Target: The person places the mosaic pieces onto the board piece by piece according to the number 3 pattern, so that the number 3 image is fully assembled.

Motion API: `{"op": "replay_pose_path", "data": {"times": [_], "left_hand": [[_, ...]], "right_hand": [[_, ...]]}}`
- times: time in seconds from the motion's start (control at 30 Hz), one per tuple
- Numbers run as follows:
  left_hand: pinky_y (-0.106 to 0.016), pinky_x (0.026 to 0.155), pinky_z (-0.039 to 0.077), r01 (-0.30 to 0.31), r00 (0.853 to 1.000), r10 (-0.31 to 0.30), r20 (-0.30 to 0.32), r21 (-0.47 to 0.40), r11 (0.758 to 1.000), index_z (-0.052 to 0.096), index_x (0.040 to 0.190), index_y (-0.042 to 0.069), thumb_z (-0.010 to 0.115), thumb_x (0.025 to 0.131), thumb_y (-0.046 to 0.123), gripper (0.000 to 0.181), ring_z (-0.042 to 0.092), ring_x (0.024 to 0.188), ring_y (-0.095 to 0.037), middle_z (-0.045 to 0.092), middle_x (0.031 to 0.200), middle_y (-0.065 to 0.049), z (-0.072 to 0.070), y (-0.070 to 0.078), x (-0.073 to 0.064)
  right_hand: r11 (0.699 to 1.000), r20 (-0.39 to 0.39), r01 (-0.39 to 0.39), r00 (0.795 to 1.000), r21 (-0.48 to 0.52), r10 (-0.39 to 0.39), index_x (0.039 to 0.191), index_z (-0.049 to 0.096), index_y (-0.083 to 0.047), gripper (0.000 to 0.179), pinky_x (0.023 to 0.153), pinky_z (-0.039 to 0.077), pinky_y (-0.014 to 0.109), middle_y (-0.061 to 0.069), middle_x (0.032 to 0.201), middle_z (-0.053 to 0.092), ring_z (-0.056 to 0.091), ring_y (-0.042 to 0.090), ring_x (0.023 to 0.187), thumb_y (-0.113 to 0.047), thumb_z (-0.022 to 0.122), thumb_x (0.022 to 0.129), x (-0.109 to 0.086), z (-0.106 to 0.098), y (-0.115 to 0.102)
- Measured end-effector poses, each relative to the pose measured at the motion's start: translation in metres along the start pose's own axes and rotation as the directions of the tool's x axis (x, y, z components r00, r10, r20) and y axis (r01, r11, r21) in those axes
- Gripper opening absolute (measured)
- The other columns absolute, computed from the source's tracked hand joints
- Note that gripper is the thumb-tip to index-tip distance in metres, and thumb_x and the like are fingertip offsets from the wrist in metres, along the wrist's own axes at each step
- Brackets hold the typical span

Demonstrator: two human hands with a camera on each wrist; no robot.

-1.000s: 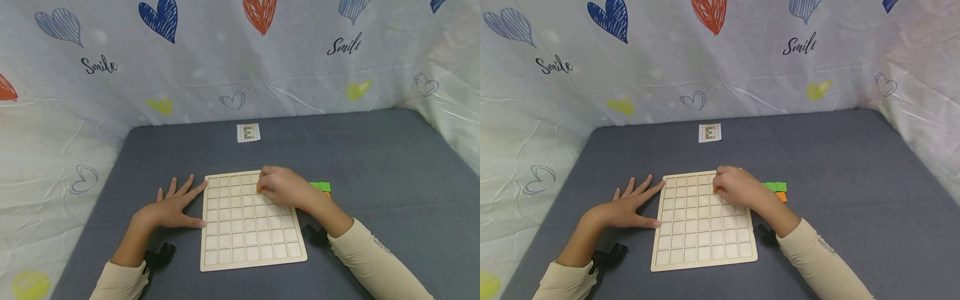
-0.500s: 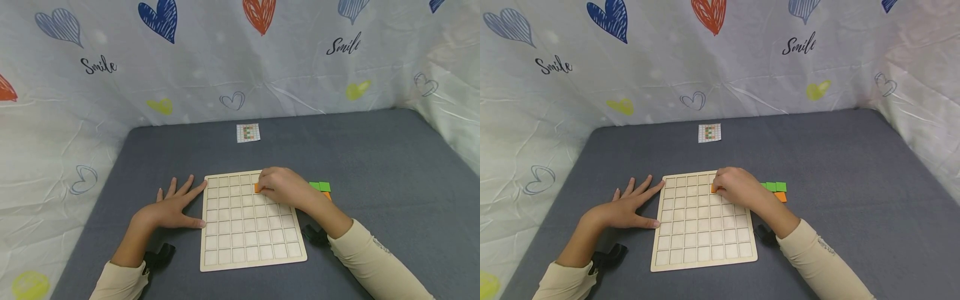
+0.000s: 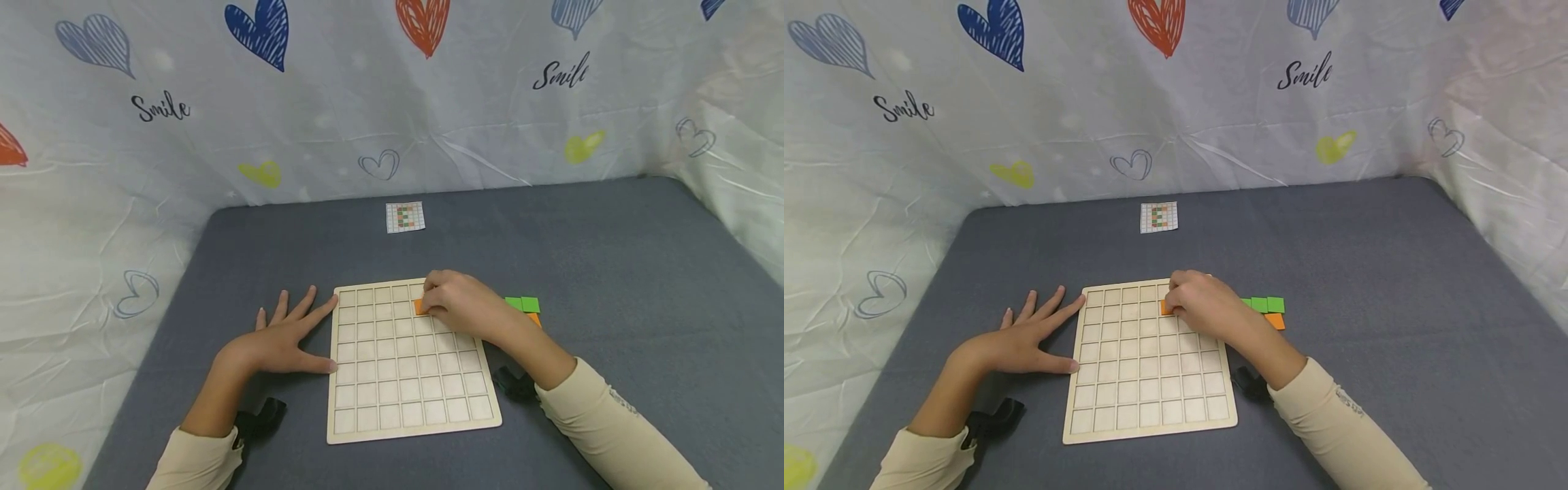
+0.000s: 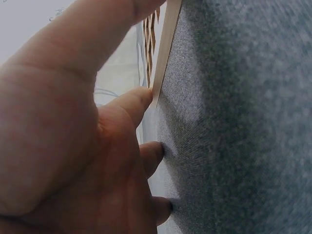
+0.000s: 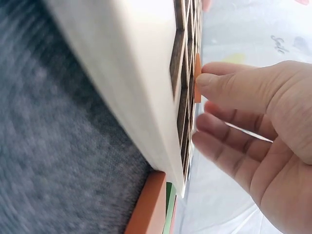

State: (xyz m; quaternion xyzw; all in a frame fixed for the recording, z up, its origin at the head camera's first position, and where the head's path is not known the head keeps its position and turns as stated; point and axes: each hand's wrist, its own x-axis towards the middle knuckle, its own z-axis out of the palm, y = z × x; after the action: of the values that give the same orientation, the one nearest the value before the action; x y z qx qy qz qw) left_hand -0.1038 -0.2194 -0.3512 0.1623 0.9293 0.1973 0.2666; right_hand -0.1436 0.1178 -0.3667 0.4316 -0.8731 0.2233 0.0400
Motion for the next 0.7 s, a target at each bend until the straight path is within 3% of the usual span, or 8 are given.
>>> {"op": "replay_pose_path", "data": {"times": [0.13,0.7], "left_hand": [[-0.077,0.102,-0.014,0.001,1.0,-0.001,0.002,0.004,1.0,0.011,0.163,0.03,0.073,0.08,0.067,0.11,-0.023,0.144,-0.05,-0.007,0.167,-0.014,0.0005,-0.001,0.0],[-0.076,0.103,-0.014,0.017,1.0,-0.017,0.006,0.009,1.0,0.01,0.163,0.032,0.073,0.08,0.068,0.11,-0.023,0.144,-0.049,-0.008,0.167,-0.013,0.0017,-0.0019,0.0018]], "right_hand": [[1.0,-0.012,-0.005,1.0,-0.002,0.005,0.089,0.081,-0.014,0.01,0.068,0.05,0.026,-0.003,0.087,0.063,0.059,0.014,0.078,-0.004,0.08,0.085,-0.0003,0.0016,0.0003],[0.998,0.075,-0.004,0.997,0.062,-0.001,0.097,0.079,-0.009,0.018,0.08,0.054,0.031,-0.001,0.098,0.07,0.065,0.015,0.092,0.004,0.07,0.089,0.0002,-0.0067,-0.004]]}}
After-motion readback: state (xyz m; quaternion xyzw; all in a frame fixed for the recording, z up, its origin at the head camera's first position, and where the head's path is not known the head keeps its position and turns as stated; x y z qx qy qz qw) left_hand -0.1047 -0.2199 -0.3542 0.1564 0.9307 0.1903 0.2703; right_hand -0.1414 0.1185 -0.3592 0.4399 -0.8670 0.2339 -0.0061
